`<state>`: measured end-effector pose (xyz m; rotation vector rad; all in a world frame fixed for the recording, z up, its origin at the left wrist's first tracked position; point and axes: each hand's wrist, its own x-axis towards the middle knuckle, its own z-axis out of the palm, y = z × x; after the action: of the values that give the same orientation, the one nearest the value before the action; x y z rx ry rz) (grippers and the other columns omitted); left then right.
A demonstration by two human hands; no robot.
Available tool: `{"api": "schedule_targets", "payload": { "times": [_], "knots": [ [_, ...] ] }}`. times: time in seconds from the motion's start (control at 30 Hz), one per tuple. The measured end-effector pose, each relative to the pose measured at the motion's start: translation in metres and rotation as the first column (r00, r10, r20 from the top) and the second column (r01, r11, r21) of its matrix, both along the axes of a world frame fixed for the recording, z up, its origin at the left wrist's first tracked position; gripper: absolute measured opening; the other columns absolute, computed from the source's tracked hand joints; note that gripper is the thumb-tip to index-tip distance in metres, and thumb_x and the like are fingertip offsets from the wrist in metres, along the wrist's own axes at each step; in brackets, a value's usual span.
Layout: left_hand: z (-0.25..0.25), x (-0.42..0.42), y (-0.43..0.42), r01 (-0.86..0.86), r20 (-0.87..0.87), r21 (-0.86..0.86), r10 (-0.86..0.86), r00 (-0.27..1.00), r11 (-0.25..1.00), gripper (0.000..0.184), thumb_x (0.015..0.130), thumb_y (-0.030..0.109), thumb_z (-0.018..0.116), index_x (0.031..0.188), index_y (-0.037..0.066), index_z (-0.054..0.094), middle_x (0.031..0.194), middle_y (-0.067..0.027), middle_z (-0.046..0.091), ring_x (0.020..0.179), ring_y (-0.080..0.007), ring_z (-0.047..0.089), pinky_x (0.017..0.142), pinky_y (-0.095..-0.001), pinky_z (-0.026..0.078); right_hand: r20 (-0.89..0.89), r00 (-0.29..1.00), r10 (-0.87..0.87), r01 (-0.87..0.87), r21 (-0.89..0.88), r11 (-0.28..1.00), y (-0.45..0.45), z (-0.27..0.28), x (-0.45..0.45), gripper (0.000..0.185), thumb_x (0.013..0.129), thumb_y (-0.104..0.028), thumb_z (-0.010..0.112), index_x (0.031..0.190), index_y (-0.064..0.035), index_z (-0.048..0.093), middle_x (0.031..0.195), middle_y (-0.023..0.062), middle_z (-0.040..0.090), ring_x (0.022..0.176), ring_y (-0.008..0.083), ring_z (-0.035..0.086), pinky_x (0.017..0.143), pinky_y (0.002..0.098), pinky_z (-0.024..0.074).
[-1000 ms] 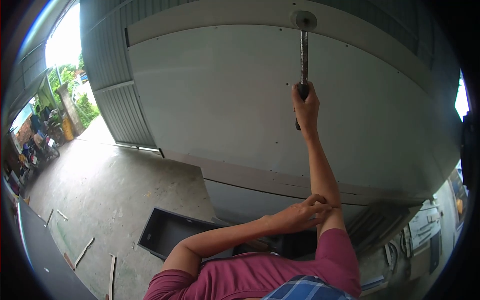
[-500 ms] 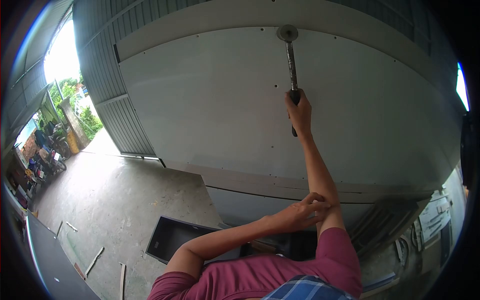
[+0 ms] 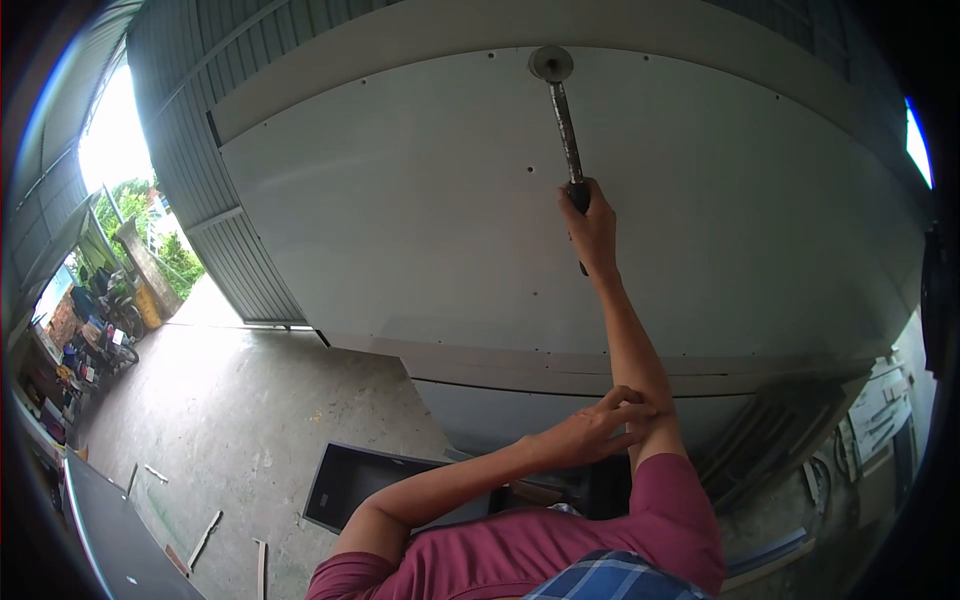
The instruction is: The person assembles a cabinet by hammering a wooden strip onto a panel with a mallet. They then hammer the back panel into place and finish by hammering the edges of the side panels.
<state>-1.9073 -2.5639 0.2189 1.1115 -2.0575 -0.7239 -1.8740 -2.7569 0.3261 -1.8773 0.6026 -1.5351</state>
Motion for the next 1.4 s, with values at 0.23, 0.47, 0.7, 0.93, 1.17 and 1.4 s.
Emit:
{"api": "schedule_targets", "payload": {
  "times": [0.23, 0.47, 0.7, 0.93, 1.17, 1.4],
  "knots": [
    [0.0, 0.001, 0.006, 0.054, 0.028, 0.02, -0.055, 0.998, 0.998, 0.04, 0.087, 0.017, 0.057, 0.125, 0.01, 0.046, 0.124, -0.0111, 0.041, 0.109, -0.0286, 0.052, 0.094, -0.0409, 0.045, 0.098, 0.983, -0.155, 0.163, -0.074, 0.984, -0.007, -0.006, -0.031, 0.016, 0.089, -0.019, 0.056, 0.091, -0.0031, 0.055, 0.062, -0.0001, 0.048, 0.052, 0.0072, 0.044, 0.049, 0.026, 0.0385],
    [0.001, -0.001, 0.007, 0.084, 0.032, -0.163, -0.08, 0.996, 0.983, 0.037, 0.085, 0.012, 0.057, 0.12, 0.005, 0.046, 0.122, -0.0115, 0.042, 0.102, -0.032, 0.056, 0.085, -0.0407, 0.049, 0.142, 0.945, -0.294, 0.304, -0.057, 0.951, -0.015, -0.006, -0.059, 0.015, 0.09, -0.019, 0.054, 0.089, -0.004, 0.053, 0.062, -0.0013, 0.047, 0.052, 0.006, 0.042, 0.048, 0.0245, 0.0365],
    [-0.001, -0.009, 0.001, 0.142, 0.045, -0.019, -0.141, 0.989, 0.99, 0.04, 0.087, 0.018, 0.056, 0.124, 0.008, 0.045, 0.138, -0.0124, 0.032, 0.118, -0.0333, 0.046, 0.096, -0.0431, 0.044, 0.121, 0.957, -0.263, 0.258, 0.055, 0.964, -0.021, -0.002, -0.069, 0.014, 0.09, -0.019, 0.052, 0.09, -0.0051, 0.053, 0.057, -0.0024, 0.044, 0.045, 0.0044, 0.042, 0.04, 0.0239, 0.0346],
    [-0.001, -0.012, -0.003, 0.153, 0.079, 0.009, -0.153, 0.985, 0.988, 0.04, 0.087, 0.018, 0.056, 0.124, 0.008, 0.045, 0.139, -0.0129, 0.03, 0.118, -0.034, 0.046, 0.097, -0.0426, 0.044, 0.151, 0.963, -0.224, 0.214, 0.082, 0.973, -0.022, -0.006, -0.074, 0.013, 0.09, -0.019, 0.052, 0.089, -0.0058, 0.052, 0.055, -0.0022, 0.045, 0.042, 0.0052, 0.044, 0.039, 0.0229, 0.036],
    [-0.003, -0.012, -0.006, 0.183, 0.098, -0.026, -0.18, 0.979, 0.983, 0.04, 0.087, 0.017, 0.057, 0.124, 0.008, 0.045, 0.139, -0.0139, 0.03, 0.116, -0.035, 0.047, 0.094, -0.0424, 0.046, 0.156, 0.962, -0.225, 0.21, 0.108, 0.972, -0.026, -0.009, -0.08, 0.014, 0.09, -0.019, 0.051, 0.088, -0.0053, 0.052, 0.054, -0.002, 0.045, 0.042, 0.0057, 0.044, 0.038, 0.0226, 0.0359],
    [0.0, -0.015, -0.004, 0.19, 0.122, -0.017, -0.187, 0.975, 0.982, 0.04, 0.087, 0.018, 0.056, 0.124, 0.008, 0.045, 0.139, -0.0135, 0.029, 0.116, -0.035, 0.048, 0.094, -0.0418, 0.046, 0.181, 0.961, -0.207, 0.193, 0.089, 0.977, -0.03, -0.011, -0.082, 0.015, 0.089, -0.02, 0.052, 0.087, -0.0053, 0.052, 0.053, -0.0023, 0.045, 0.041, 0.0057, 0.045, 0.038, 0.0224, 0.0367]
  ]
}}
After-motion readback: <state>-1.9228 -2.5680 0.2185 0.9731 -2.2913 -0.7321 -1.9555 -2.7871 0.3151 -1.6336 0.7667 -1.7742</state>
